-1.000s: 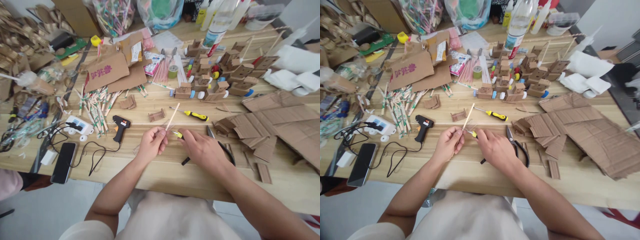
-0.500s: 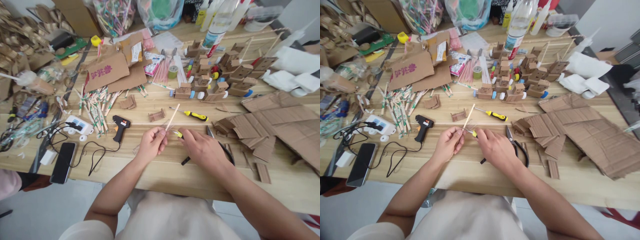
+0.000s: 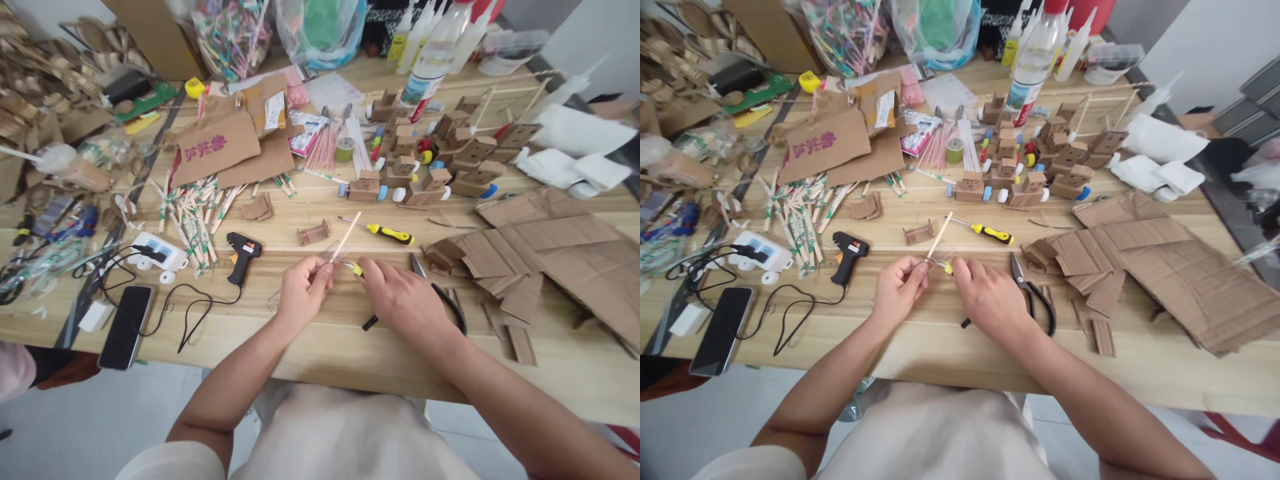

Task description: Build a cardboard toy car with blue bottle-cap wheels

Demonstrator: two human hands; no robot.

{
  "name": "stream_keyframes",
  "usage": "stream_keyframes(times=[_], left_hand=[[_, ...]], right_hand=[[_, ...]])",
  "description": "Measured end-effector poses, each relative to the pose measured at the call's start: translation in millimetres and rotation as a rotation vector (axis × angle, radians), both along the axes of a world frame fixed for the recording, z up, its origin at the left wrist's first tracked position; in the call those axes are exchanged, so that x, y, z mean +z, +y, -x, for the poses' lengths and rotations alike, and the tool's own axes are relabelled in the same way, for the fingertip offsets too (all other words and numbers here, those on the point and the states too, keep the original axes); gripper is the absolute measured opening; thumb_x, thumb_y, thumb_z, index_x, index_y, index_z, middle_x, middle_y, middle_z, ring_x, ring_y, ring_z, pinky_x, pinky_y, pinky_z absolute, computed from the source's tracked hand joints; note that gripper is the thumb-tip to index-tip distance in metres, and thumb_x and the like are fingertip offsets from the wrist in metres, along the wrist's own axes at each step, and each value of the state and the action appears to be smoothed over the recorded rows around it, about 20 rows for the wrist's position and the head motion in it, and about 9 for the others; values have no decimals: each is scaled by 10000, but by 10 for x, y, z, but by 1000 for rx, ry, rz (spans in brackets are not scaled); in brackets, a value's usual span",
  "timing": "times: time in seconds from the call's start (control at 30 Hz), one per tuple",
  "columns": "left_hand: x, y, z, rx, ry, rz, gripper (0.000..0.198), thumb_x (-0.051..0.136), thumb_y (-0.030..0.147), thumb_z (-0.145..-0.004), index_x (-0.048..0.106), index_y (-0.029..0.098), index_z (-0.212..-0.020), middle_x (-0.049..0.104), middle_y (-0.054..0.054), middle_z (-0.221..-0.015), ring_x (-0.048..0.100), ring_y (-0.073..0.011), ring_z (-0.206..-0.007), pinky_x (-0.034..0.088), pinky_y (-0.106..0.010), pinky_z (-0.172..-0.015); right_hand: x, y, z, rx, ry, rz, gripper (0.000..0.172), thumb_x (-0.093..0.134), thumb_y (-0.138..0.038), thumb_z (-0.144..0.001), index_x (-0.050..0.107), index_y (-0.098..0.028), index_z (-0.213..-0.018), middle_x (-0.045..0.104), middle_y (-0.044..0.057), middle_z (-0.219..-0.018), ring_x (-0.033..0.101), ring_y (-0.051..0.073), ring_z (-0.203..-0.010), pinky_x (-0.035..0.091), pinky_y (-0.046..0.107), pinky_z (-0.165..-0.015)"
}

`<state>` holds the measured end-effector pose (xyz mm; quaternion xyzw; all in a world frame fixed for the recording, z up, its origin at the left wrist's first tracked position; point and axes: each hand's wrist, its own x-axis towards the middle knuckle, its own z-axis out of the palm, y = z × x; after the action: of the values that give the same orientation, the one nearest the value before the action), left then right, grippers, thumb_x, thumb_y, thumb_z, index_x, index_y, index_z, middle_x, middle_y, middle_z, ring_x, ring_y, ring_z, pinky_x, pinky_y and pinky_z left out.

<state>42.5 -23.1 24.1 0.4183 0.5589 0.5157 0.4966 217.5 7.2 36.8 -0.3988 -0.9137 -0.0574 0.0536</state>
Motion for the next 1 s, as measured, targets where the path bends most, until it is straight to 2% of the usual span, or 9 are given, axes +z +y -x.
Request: stream_keyframes(times=[0.13,0.27,0.47,0.67,0.83,1.0], left_hand=[[-24,-8,21,28,118,-70,441,647,580,-856,574,210,-626,542,45,-514,396,-77,-426,288,-228,-437],[-19,-8,31,23,154,-76,407,622,532,-864,571,215,-614,533,46,-507,398,-85,-432,299,-234,-455],[-12,-16,9,22,111,-46,350,669,532,-819,617,210,-692,521,62,-505,394,-87,-431,299,-232,-455],[-10,-25,0,25,66,-11,471,654,612,-824,567,210,-594,502,48,-489,372,-76,-406,259,-234,-426],[1,-16,-5,-15,-15,43,494,670,684,-793,624,206,-677,479,59,-485,369,-86,-396,255,-238,-413],[15,-13,15,-39,66,24,459,617,637,-837,617,212,-665,477,54,-486,384,-97,-428,283,-255,-456]], right_hand=[[58,-13,61,-12,-65,-11,284,398,-13,-924,610,-201,-945,674,43,-705,592,181,-581,258,303,-527],[91,-23,87,-21,-83,-12,299,394,10,-900,598,-203,-946,670,41,-705,586,179,-576,249,308,-529],[93,-23,86,-26,-87,7,293,401,10,-905,599,-198,-962,675,44,-714,591,178,-584,248,303,-532],[82,-10,107,-26,-97,31,302,390,16,-881,579,-210,-946,671,43,-712,584,182,-588,265,304,-533],[92,-5,94,-5,-97,-8,308,390,22,-891,595,-204,-933,668,40,-696,592,179,-580,265,304,-531],[84,-7,90,-7,-81,3,285,416,13,-910,607,-199,-928,674,36,-693,599,170,-579,244,295,-520]])
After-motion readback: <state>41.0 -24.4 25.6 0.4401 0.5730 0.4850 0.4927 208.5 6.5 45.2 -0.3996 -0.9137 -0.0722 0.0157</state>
